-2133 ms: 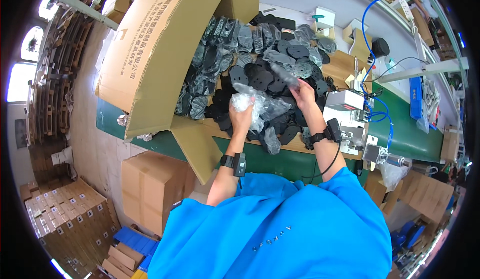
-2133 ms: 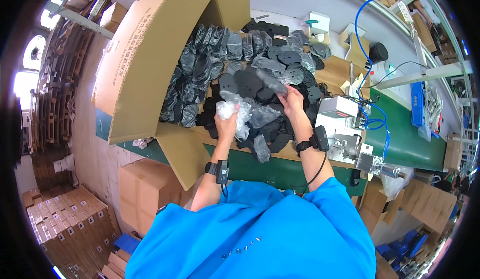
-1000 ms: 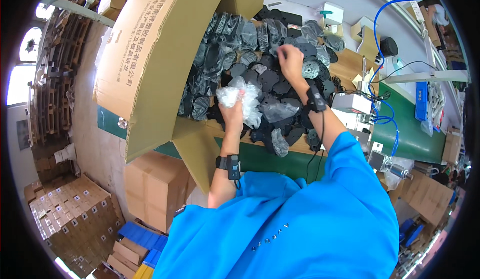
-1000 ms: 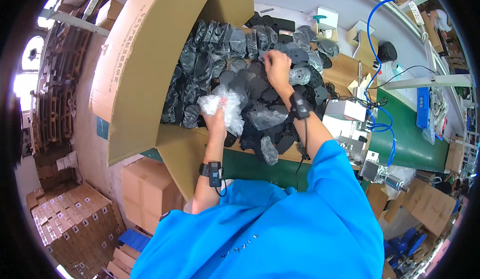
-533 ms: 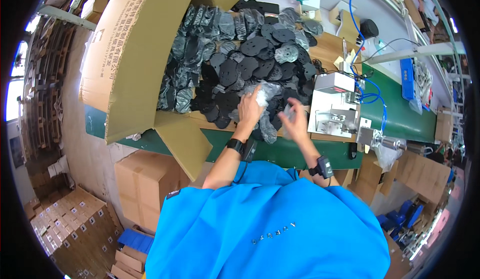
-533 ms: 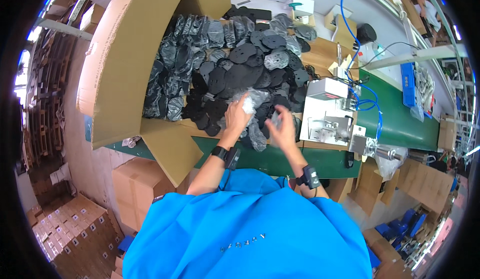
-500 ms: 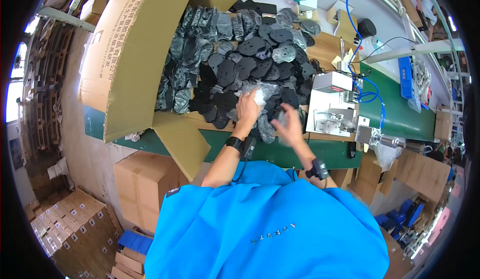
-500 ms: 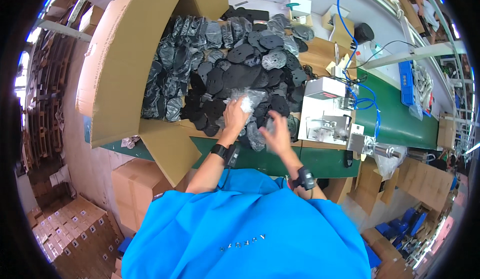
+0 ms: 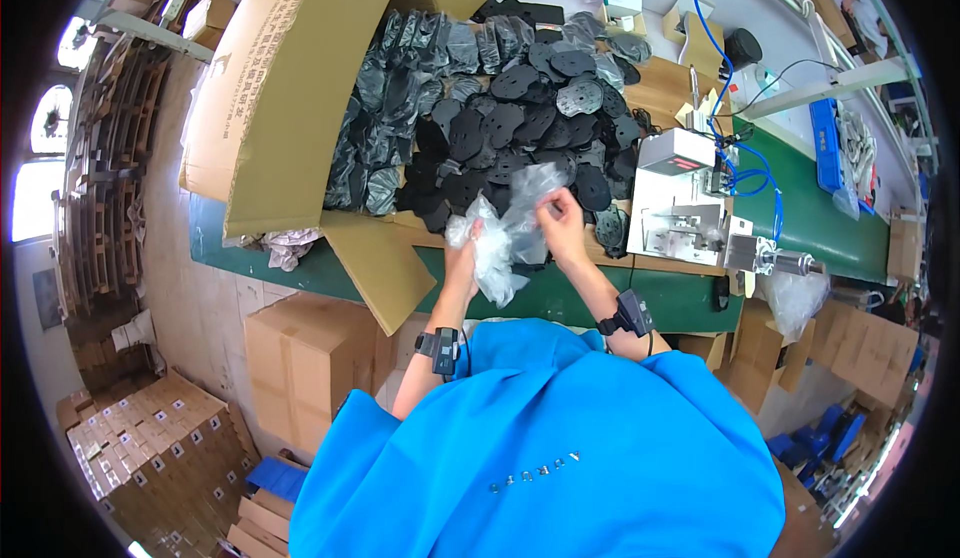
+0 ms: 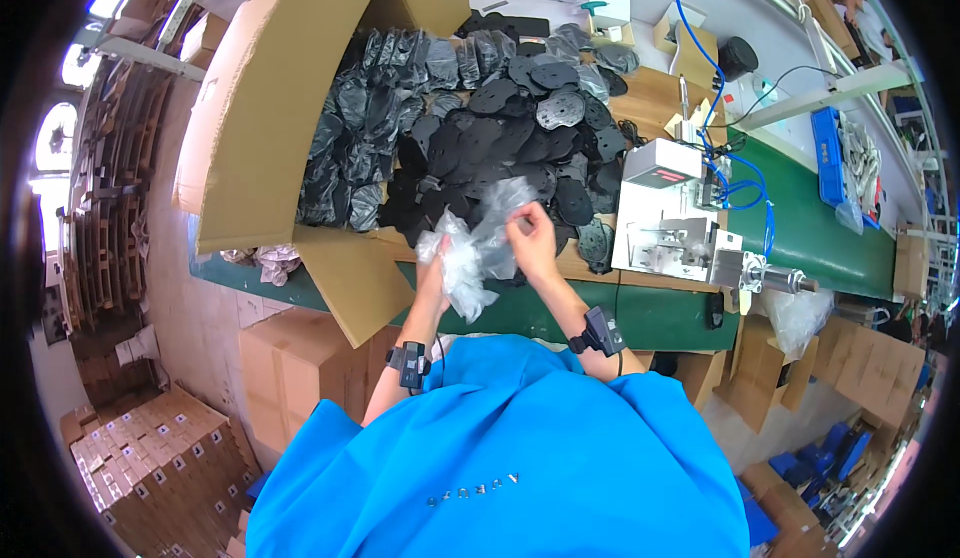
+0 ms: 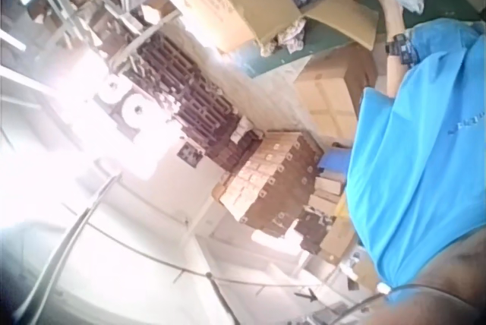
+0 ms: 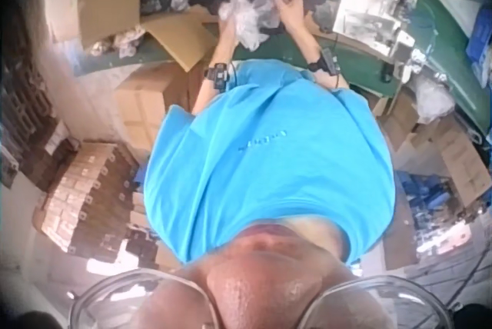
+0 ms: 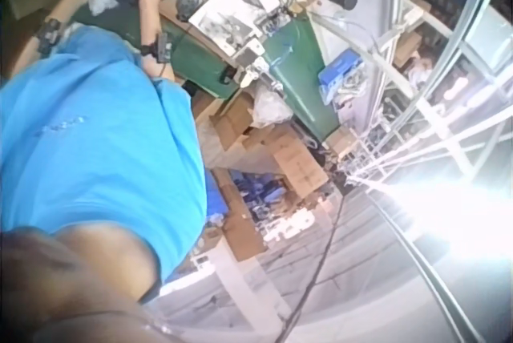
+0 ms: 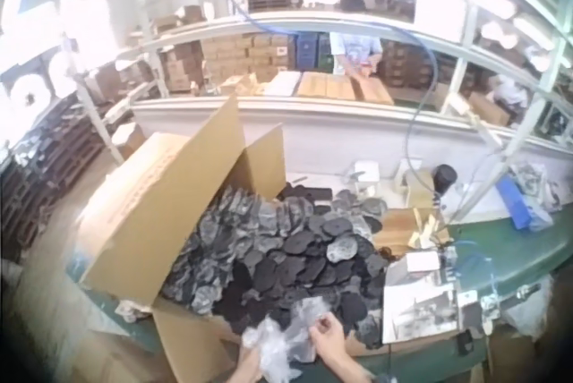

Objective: The person removes a metal component from a plastic bag, places a mouse base into a machine to press it, and then peels a layer of film off a long metal strip.

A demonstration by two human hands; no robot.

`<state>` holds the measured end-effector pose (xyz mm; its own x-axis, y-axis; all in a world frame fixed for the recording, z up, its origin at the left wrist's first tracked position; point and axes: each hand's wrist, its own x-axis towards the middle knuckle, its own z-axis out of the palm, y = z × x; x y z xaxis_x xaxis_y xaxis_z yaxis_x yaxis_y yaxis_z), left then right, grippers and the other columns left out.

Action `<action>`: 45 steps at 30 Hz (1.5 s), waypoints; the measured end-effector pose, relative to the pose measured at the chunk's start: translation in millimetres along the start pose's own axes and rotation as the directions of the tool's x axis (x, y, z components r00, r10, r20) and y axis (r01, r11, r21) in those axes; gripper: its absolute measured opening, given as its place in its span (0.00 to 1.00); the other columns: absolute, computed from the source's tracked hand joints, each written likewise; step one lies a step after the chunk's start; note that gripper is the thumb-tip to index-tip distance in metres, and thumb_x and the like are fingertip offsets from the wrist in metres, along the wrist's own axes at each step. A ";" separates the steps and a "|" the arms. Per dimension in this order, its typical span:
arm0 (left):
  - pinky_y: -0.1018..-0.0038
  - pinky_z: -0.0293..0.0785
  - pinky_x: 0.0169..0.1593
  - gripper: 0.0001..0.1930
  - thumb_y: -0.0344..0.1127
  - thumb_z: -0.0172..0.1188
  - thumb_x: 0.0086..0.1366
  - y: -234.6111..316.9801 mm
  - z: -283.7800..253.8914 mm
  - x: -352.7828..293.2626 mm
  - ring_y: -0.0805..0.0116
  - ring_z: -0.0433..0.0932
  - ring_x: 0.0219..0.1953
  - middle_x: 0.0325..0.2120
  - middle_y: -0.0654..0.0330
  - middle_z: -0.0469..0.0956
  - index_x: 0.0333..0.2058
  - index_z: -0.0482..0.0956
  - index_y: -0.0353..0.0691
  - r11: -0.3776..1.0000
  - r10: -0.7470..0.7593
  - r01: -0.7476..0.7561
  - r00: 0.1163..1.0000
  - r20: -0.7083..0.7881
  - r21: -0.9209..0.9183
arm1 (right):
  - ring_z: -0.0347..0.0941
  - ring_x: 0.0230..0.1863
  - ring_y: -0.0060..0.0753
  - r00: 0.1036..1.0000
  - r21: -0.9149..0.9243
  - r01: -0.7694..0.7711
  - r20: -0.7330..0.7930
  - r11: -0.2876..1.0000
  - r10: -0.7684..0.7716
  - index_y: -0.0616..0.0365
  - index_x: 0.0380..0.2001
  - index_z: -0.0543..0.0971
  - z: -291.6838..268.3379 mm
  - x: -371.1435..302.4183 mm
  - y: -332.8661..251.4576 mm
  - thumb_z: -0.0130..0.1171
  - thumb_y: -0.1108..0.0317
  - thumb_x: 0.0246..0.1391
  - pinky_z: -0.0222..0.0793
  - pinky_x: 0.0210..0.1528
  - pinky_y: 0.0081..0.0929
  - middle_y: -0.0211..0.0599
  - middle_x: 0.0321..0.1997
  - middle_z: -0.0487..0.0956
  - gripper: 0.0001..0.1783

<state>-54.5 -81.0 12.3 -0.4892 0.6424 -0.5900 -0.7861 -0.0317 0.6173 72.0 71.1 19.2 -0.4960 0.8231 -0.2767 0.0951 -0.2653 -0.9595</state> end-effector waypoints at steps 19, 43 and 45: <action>0.66 0.82 0.45 0.15 0.33 0.57 0.71 -19.4 -17.5 30.7 0.63 0.83 0.43 0.43 0.56 0.81 0.54 0.75 0.36 0.978 -0.032 -0.016 0.973 -0.227 -0.207 | 0.77 0.43 0.52 0.882 -0.868 0.390 0.256 0.307 -0.397 0.58 0.40 0.82 23.4 115.8 7.1 0.58 0.72 0.56 0.73 0.45 0.48 0.43 0.38 0.80 0.09; 0.68 0.80 0.51 0.20 0.28 0.58 0.67 -40.9 -22.5 27.8 0.65 0.82 0.47 0.48 0.57 0.80 0.57 0.73 0.35 0.996 0.065 -0.052 0.975 -0.213 0.067 | 0.81 0.41 0.57 0.830 -0.823 0.531 0.457 0.203 -0.319 0.59 0.31 0.83 11.9 191.1 -23.5 0.60 0.73 0.53 0.78 0.45 0.49 0.50 0.36 0.81 0.04; 0.68 0.79 0.52 0.20 0.28 0.59 0.66 -41.1 -19.9 23.9 0.65 0.82 0.48 0.48 0.58 0.80 0.57 0.74 0.36 0.994 0.087 -0.071 0.973 -0.213 0.080 | 0.81 0.41 0.57 0.833 -0.817 0.537 0.473 0.209 -0.288 0.59 0.31 0.83 9.4 186.2 -24.3 0.61 0.73 0.52 0.78 0.45 0.48 0.50 0.36 0.81 0.04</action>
<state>-41.4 -79.6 -37.5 -0.6247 0.4592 -0.6316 -0.7166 -0.0156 0.6973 -30.8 226.1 -8.5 -0.8486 0.5242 0.0711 0.4592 0.7967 -0.3930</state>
